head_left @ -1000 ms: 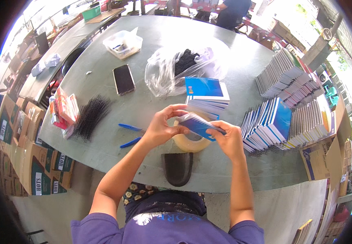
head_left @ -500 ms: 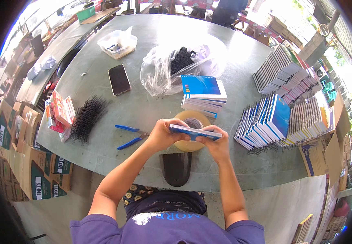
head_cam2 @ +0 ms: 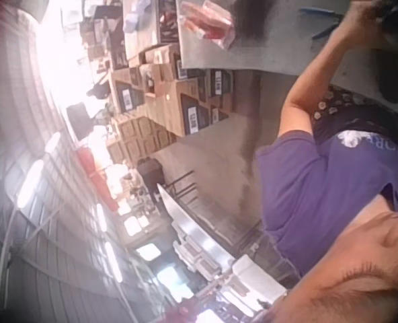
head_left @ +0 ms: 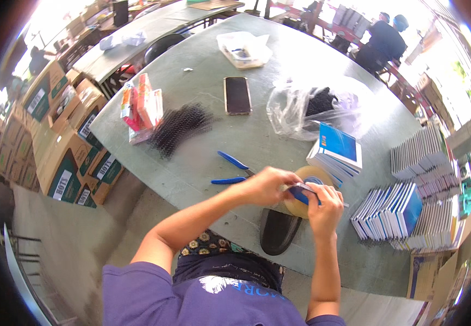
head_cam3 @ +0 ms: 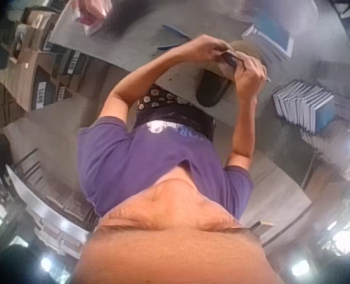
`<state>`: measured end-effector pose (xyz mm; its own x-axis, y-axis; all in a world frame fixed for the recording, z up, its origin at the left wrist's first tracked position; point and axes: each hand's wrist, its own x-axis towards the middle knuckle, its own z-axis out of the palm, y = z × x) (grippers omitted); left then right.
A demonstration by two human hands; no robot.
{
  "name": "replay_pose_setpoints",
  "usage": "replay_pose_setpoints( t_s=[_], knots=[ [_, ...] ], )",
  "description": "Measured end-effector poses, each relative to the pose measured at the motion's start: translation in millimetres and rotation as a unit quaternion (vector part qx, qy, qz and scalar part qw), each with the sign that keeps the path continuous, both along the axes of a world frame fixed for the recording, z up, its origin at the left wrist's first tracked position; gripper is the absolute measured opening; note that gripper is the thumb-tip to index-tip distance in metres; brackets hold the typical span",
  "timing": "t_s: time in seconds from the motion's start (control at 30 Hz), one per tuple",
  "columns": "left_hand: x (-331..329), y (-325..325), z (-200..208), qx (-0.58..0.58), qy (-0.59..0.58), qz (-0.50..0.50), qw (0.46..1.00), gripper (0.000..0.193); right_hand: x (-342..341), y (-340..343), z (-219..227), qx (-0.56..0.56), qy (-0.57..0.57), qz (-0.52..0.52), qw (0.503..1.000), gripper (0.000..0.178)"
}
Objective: The person repeatedly picks up spiral-bound notebooks, inserts a metal spiral binding into the spine, and secures it with a strip of clear tape. The person then places the finished notebook onto a growing stack on the table.
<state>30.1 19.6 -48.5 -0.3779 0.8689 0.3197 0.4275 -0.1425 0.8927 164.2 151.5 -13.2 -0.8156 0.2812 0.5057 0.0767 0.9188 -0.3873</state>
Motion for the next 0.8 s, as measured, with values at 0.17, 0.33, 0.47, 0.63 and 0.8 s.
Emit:
replay_pose_setpoints(
  t_s=[0.17,0.33,0.47,0.63,0.8],
  knots=[
    [-99,-119,-21,-0.239,0.322,0.445,0.801,0.012,0,-3,-1,0.020,0.035,0.018,0.999,0.011],
    [-120,-134,-61,-0.335,0.386,0.461,0.726,0.012,-8,5,1,0.014,0.034,0.002,0.999,0.011],
    [-123,-138,-25,-0.183,0.305,0.496,0.792,0.014,-6,4,30,0.024,0.044,-0.022,0.999,0.011],
    [-140,-126,-22,-0.236,0.196,0.433,0.848,0.015,-16,14,-3,0.035,0.009,-0.015,0.999,0.009],
    [-94,-85,2,-0.118,0.174,0.375,0.903,0.026,-21,6,14,-0.069,-0.053,-0.019,0.996,0.013]
  ],
)
